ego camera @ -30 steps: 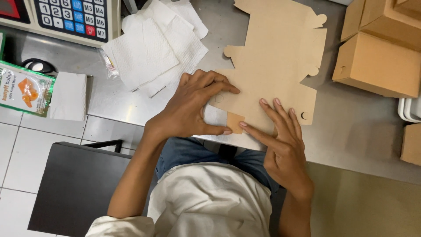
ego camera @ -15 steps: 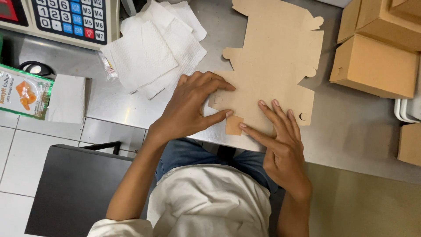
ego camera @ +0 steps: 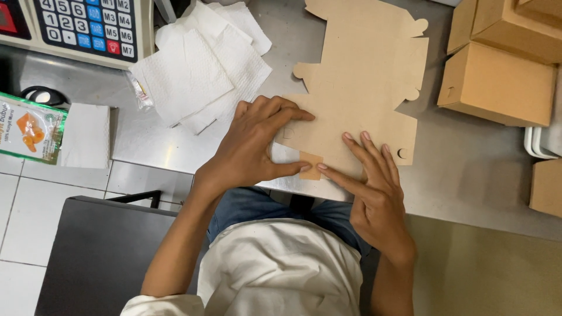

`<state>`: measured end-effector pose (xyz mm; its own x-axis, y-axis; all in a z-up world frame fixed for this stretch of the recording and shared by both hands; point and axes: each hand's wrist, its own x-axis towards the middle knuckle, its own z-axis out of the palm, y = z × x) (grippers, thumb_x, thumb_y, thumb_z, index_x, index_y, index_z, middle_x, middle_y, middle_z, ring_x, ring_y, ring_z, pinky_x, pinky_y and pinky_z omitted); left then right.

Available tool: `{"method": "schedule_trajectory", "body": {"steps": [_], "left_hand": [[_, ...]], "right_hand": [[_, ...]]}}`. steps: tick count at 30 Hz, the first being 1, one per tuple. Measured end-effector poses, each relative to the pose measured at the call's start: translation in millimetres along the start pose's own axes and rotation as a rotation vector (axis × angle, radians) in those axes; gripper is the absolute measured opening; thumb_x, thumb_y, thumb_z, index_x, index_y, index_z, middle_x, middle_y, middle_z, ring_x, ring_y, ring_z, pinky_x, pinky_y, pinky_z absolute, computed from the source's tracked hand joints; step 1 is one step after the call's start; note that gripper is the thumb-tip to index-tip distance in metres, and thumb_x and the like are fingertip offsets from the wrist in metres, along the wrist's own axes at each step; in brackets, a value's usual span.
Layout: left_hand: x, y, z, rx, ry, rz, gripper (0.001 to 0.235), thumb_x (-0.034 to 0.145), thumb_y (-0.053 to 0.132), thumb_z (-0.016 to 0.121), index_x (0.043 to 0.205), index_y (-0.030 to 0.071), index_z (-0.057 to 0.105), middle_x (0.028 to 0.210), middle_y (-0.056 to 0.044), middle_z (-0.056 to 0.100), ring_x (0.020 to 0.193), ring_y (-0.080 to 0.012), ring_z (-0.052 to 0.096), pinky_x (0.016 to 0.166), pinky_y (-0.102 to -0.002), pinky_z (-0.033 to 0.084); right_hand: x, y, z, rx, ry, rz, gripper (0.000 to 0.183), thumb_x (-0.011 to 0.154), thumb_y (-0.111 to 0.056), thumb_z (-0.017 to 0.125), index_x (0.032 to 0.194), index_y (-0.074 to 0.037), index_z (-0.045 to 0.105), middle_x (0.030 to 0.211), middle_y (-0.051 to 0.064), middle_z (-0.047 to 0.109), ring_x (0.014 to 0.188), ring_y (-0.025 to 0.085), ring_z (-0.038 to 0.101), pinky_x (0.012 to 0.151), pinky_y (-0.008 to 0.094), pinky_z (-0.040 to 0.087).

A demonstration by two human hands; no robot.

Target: The person folds a flat cardboard box blank on a stainless steel table, pressing down tabs and tucking flaps to form the box structure. The hands manipulate the cardboard by hand without tools, working through multiple folds and creases to assemble the box.

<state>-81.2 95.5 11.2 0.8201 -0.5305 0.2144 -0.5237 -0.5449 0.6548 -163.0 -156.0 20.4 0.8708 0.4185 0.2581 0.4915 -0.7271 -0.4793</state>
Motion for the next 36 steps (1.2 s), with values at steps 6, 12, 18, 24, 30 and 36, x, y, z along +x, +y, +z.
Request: {"method": "schedule_trajectory", "body": {"steps": [6,12,18,24,30,36], "left_hand": [[0.2,-1.0,-1.2,0.002,-0.021,-0.003,0.07,0.081,0.056,0.081,0.14,0.025,0.057,0.131,-0.002,0.059,0.117,-0.0246,0.052,0.09,-0.04,0.031],[0.4,-0.5,-2.6,-0.004,-0.021,0.008,0.073,0.081,0.058,0.08,0.141,0.024,0.056,0.133,-0.002,0.059,0.118,-0.0241,0.052,0.09,-0.04,0.031],[-0.6,0.4,-4.4,-0.01,-0.031,0.011,0.081,0.078,0.063,0.081,0.143,0.023,0.056,0.134,-0.003,0.058,0.118,-0.0241,0.051,0.09,-0.04,0.031],[0.4,5.4,-4.7,-0.015,0.037,-0.002,0.048,0.097,0.048,0.068,0.135,0.02,0.06,0.129,-0.002,0.063,0.111,-0.0239,0.055,0.09,-0.04,0.033],[0.9,7.6,-3.6,-0.003,0.067,0.002,0.041,0.099,0.041,0.067,0.133,0.018,0.062,0.128,-0.001,0.064,0.108,-0.0243,0.056,0.088,-0.04,0.034],[1.2,3.9,-1.2,0.02,0.056,0.01,0.045,0.096,0.043,0.07,0.134,0.02,0.061,0.127,-0.001,0.063,0.107,-0.0248,0.055,0.087,-0.04,0.033]], "right_hand": [[-0.1,0.6,0.5,0.006,-0.006,0.004,0.065,0.098,0.011,0.031,0.139,-0.026,0.066,0.163,0.017,0.046,0.157,0.042,0.036,0.132,0.061,0.021],[0.9,-0.3,1.3,0.001,0.006,0.006,0.064,0.097,0.011,0.033,0.137,-0.024,0.068,0.161,0.018,0.047,0.157,0.042,0.037,0.131,0.061,0.022],[0.4,-0.2,1.0,0.002,-0.007,0.012,0.067,0.094,0.013,0.035,0.139,-0.026,0.066,0.162,0.017,0.046,0.157,0.042,0.037,0.132,0.062,0.022],[1.7,-1.2,1.2,0.011,0.007,0.017,0.064,0.098,0.011,0.032,0.136,-0.024,0.069,0.161,0.018,0.048,0.157,0.041,0.037,0.131,0.062,0.023],[0.0,0.2,1.0,0.011,-0.004,0.024,0.064,0.097,0.011,0.033,0.136,-0.025,0.069,0.161,0.017,0.047,0.157,0.042,0.038,0.131,0.062,0.022],[0.6,0.2,0.5,0.001,-0.004,0.021,0.062,0.099,0.008,0.033,0.136,-0.026,0.069,0.162,0.016,0.047,0.157,0.04,0.038,0.131,0.06,0.022]]}}
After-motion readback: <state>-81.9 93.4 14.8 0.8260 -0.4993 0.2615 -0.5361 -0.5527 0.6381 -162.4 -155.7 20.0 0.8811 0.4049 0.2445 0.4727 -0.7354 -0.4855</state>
